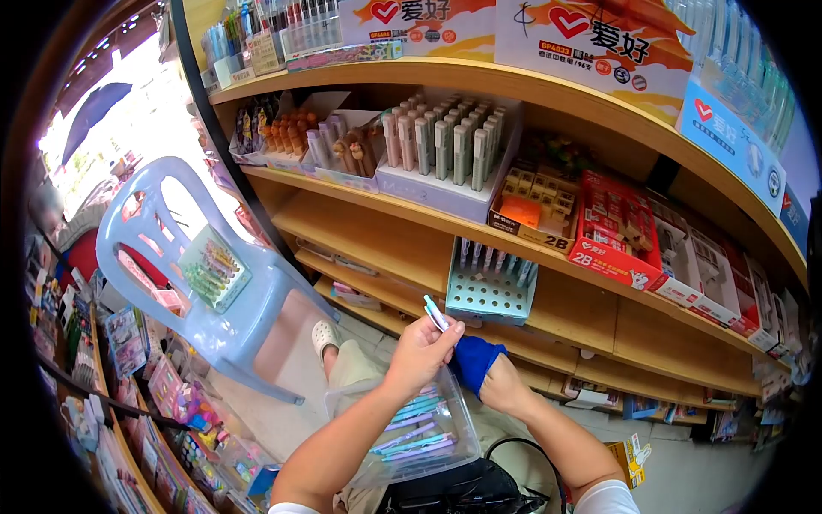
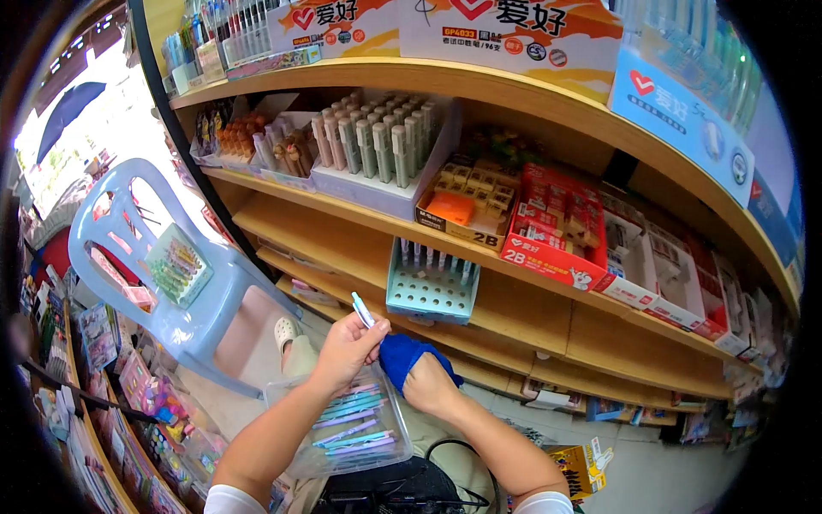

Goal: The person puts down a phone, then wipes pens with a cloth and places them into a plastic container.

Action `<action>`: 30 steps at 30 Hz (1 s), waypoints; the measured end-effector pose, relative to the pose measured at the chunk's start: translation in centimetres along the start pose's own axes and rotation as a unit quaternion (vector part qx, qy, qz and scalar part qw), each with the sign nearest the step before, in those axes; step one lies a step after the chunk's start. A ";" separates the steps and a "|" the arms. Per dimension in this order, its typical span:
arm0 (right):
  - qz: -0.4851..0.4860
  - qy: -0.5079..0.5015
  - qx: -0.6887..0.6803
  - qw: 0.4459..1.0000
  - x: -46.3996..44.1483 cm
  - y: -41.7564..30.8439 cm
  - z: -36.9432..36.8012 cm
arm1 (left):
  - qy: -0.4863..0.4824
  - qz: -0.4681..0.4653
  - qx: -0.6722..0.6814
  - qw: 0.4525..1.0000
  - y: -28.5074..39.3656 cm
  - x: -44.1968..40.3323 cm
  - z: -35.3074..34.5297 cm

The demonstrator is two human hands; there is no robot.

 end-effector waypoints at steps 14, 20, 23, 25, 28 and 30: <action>0.009 -0.049 -0.018 0.999 2.1 -0.2 1.2 | 0.031 -0.024 0.063 0.997 1.0 -0.1 1.3; -0.112 0.052 -0.086 0.989 1.8 1.4 3.7 | 0.048 -0.012 0.058 0.997 1.2 0.1 1.2; -0.138 0.057 -0.175 0.973 1.8 2.1 3.0 | 0.038 -0.004 0.065 0.997 1.0 0.2 0.9; -0.109 0.029 -0.090 0.990 1.0 2.6 2.0 | 0.028 -0.005 0.070 0.997 1.1 0.1 0.7; 0.032 -0.014 0.152 0.988 0.0 -0.4 0.0 | 0.035 0.009 0.056 0.998 0.9 0.2 0.5; 0.016 -0.002 0.097 0.995 -0.1 -1.0 -0.3 | 0.032 -0.015 0.044 0.998 0.7 -0.1 0.3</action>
Point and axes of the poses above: each hand's wrist, its own x-axis away from the middle knuckle, its own z-axis out of the back of the hand, y = z × x, the point moved 9 cm from there along -x, towards the middle knuckle, and after that the axes turned 2 degrees about -x, right-handed, at the moved point
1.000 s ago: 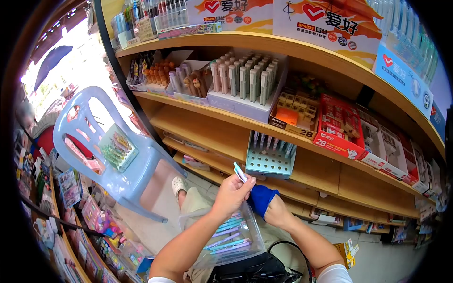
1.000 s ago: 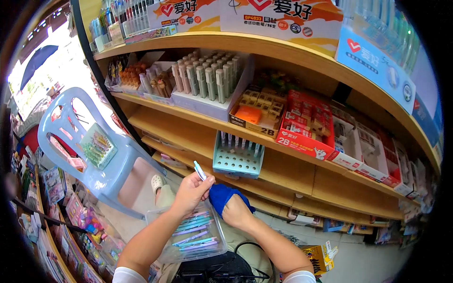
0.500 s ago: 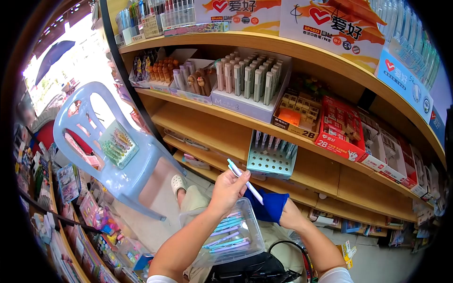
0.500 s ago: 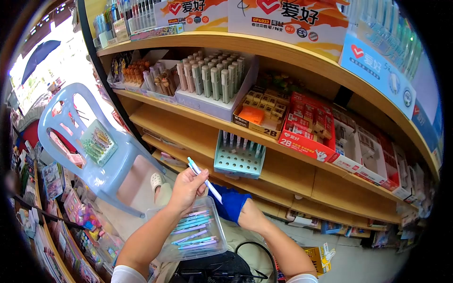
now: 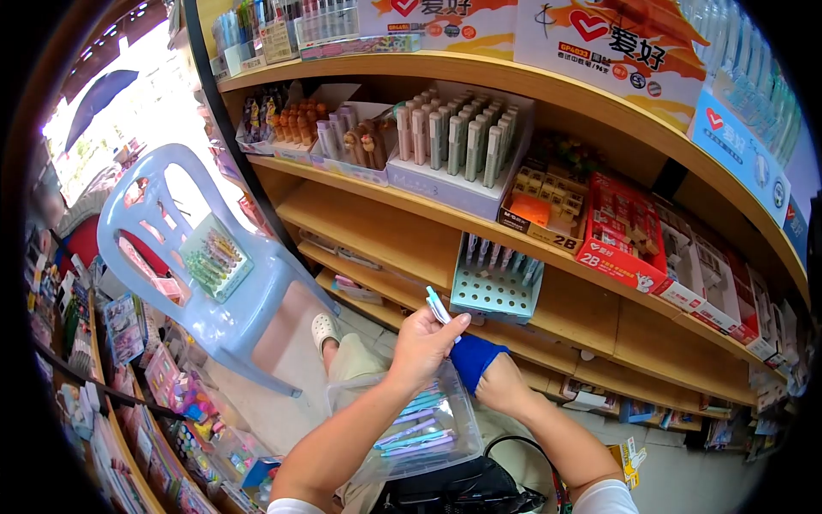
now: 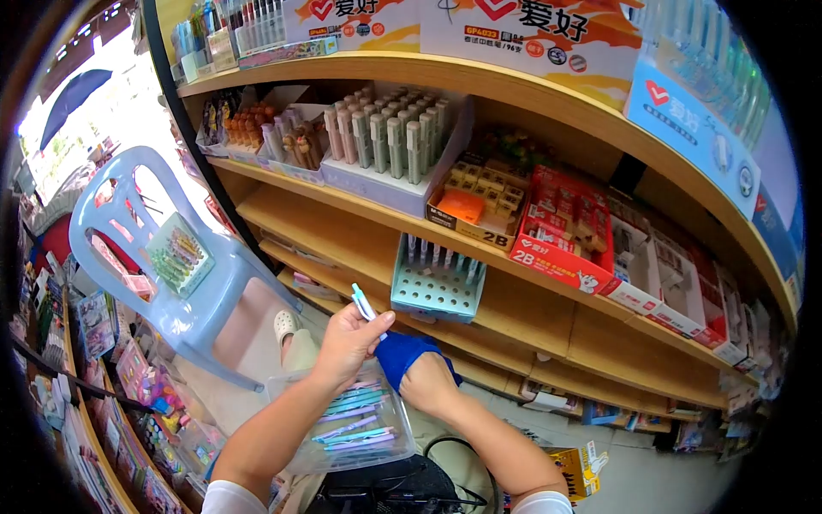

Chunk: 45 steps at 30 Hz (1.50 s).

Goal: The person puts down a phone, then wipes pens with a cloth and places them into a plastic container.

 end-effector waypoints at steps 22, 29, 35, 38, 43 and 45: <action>-0.147 0.015 -0.292 0.945 3.1 2.4 1.2 | -0.060 -0.014 -0.008 0.998 0.2 0.3 -0.8; -0.172 0.061 -0.274 0.944 2.9 4.0 2.8 | -0.040 0.001 0.014 0.999 0.2 0.3 -0.5; -0.041 0.029 -0.033 0.998 0.4 1.2 0.8 | -0.031 -0.015 0.002 0.999 1.1 0.3 -0.9; -0.015 0.009 0.000 1.000 0.0 0.8 0.0 | -0.021 -0.022 -0.017 0.999 0.2 -0.2 -0.4; -0.094 0.031 -0.141 0.985 0.9 2.2 0.5 | -0.053 -0.048 -0.005 0.997 -0.4 -0.2 -0.3; -0.144 0.036 -0.176 0.973 1.5 2.8 0.8 | -0.042 -0.053 -0.010 0.998 -0.2 -0.2 -0.2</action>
Point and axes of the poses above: each hand's wrist, its own x-axis away from the middle knuckle, its own z-axis out of the back of the hand, y = z × x, the point moved 9 cm from there along -x, towards the middle knuckle, and after that the axes turned 2 degrees about -x, right-handed, at the moved point
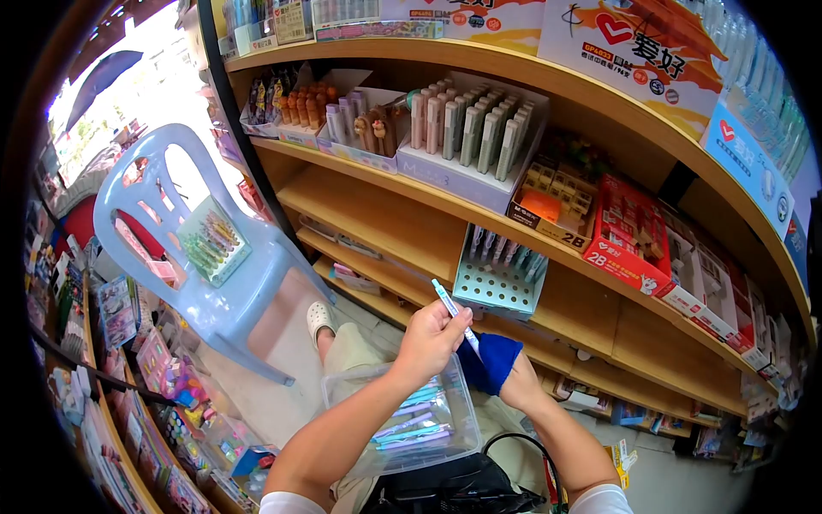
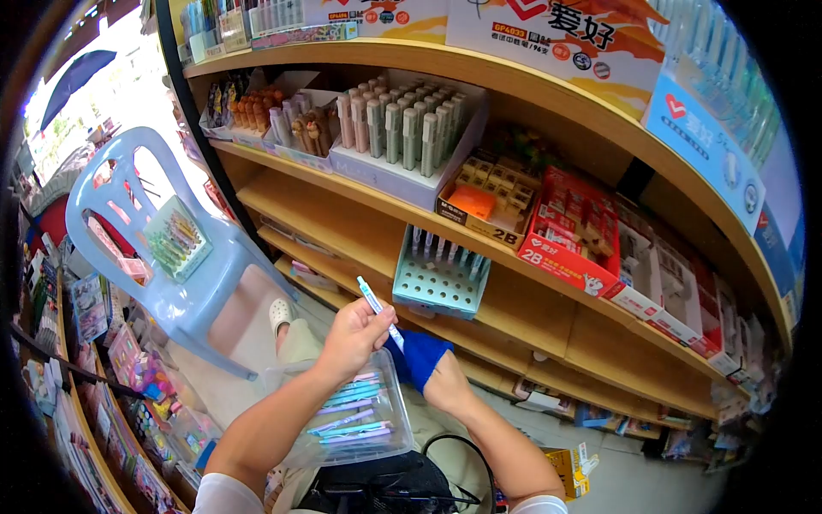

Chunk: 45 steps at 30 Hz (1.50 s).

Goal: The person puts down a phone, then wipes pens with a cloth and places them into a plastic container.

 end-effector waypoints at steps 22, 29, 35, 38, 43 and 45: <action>-0.032 0.093 -0.331 0.938 -0.8 0.3 2.5 | 0.019 -0.025 0.031 0.999 2.5 -0.1 1.3; 0.109 0.022 0.042 0.993 -1.9 -1.9 -1.5 | 0.008 -0.045 -0.019 0.999 2.0 0.0 0.2; 0.053 0.002 0.032 0.998 -1.3 -0.3 -1.6 | -0.015 -0.038 -0.022 0.999 1.7 0.1 0.2; 0.025 -0.001 0.009 1.000 -0.9 0.1 -1.1 | -0.014 -0.032 -0.009 0.999 1.6 0.1 0.0; -0.012 -0.015 -0.030 0.999 0.2 0.4 -0.5 | -0.021 -0.023 0.017 0.999 1.8 0.2 0.2; 0.014 -0.002 -0.049 0.999 0.4 0.0 -0.3 | -0.037 -0.021 0.017 0.999 1.9 0.2 -0.2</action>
Point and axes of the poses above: each hand's wrist, its own x-axis away from the middle knuckle, its own z-axis out of the back of the hand, y = z × x, the point moved 9 cm from there along -x, towards the middle knuckle, and after that the axes turned 2 degrees about -x, right-handed, at the moved point
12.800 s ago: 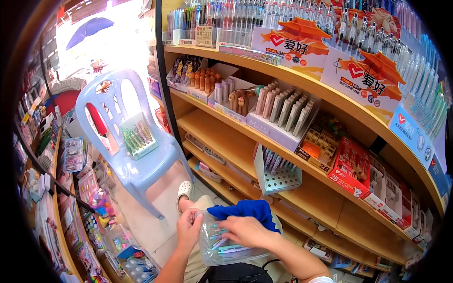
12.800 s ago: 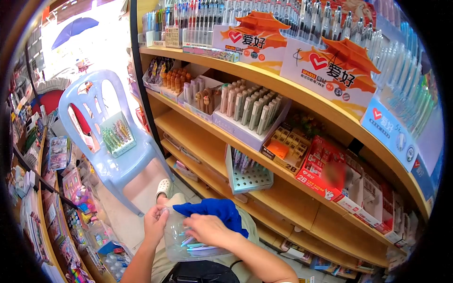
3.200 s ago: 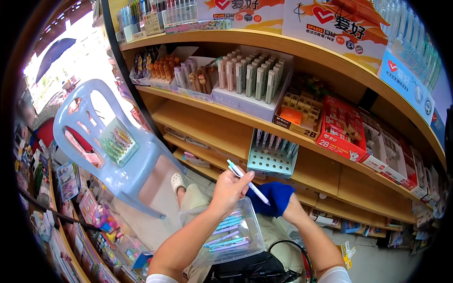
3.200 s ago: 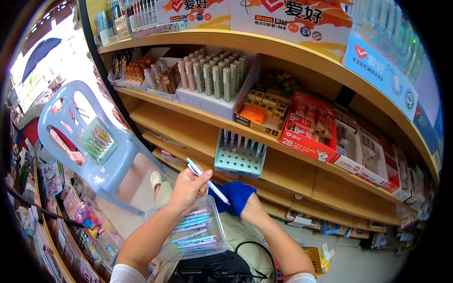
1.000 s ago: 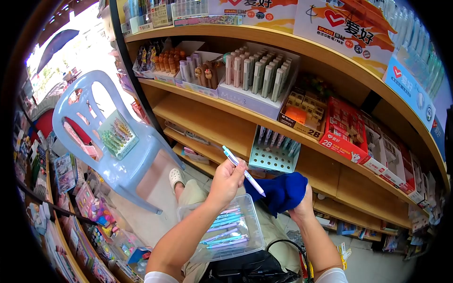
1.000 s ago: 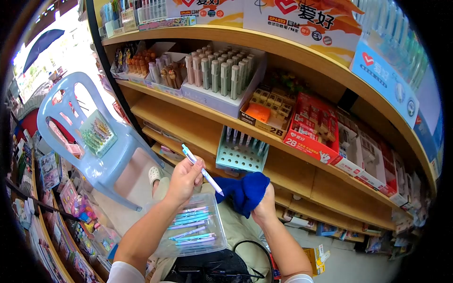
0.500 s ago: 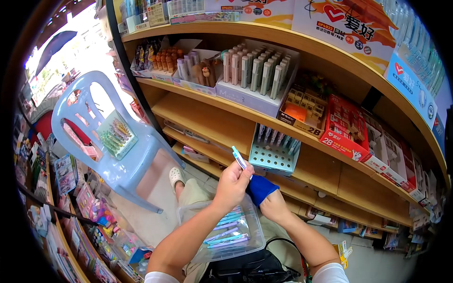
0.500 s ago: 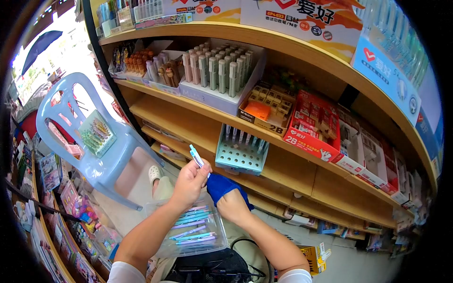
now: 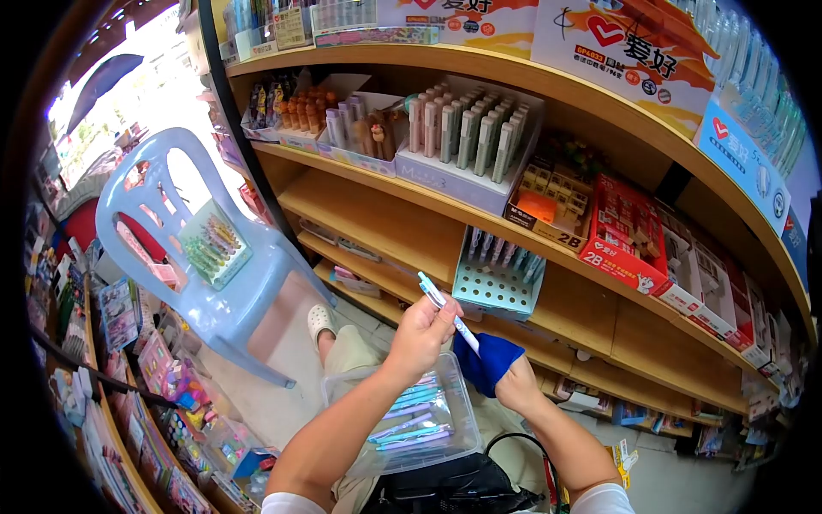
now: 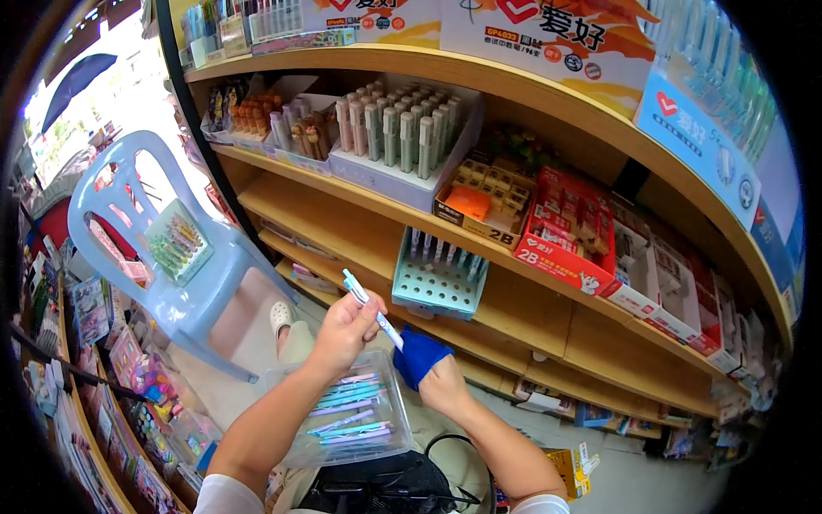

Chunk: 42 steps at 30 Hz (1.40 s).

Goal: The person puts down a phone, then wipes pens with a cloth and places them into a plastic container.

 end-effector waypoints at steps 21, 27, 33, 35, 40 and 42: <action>-0.010 0.053 -0.031 0.998 -1.0 -0.9 0.6 | 0.001 -0.006 -0.067 0.998 0.2 -0.3 -0.2; -0.016 0.139 -0.042 0.989 -1.2 -1.6 2.3 | 0.016 -0.026 -0.158 0.987 2.9 0.1 0.2; 0.104 0.087 0.107 0.985 -4.3 -1.8 -1.0 | -0.002 -0.078 -0.260 0.962 7.4 1.7 -2.2; 0.082 -0.008 0.219 0.972 -5.3 -2.4 -3.4 | -0.010 -0.142 -0.311 0.940 9.5 2.6 -3.8; 0.141 -0.049 0.472 0.869 -5.6 -0.2 -7.5 | -0.042 -0.315 -0.469 0.824 12.1 5.5 -8.1; 0.139 -0.042 0.515 0.844 -5.4 1.1 -8.0 | -0.069 -0.336 -0.538 0.770 13.7 7.4 -10.9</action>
Point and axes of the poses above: each hand's wrist, its own x-axis away from the middle knuckle, its own z-axis out of the back of the hand, y = z × x, the point moved 9 cm from there along -x, towards the middle knuckle, and after that the axes turned 2 degrees about -x, right-handed, at the moved point
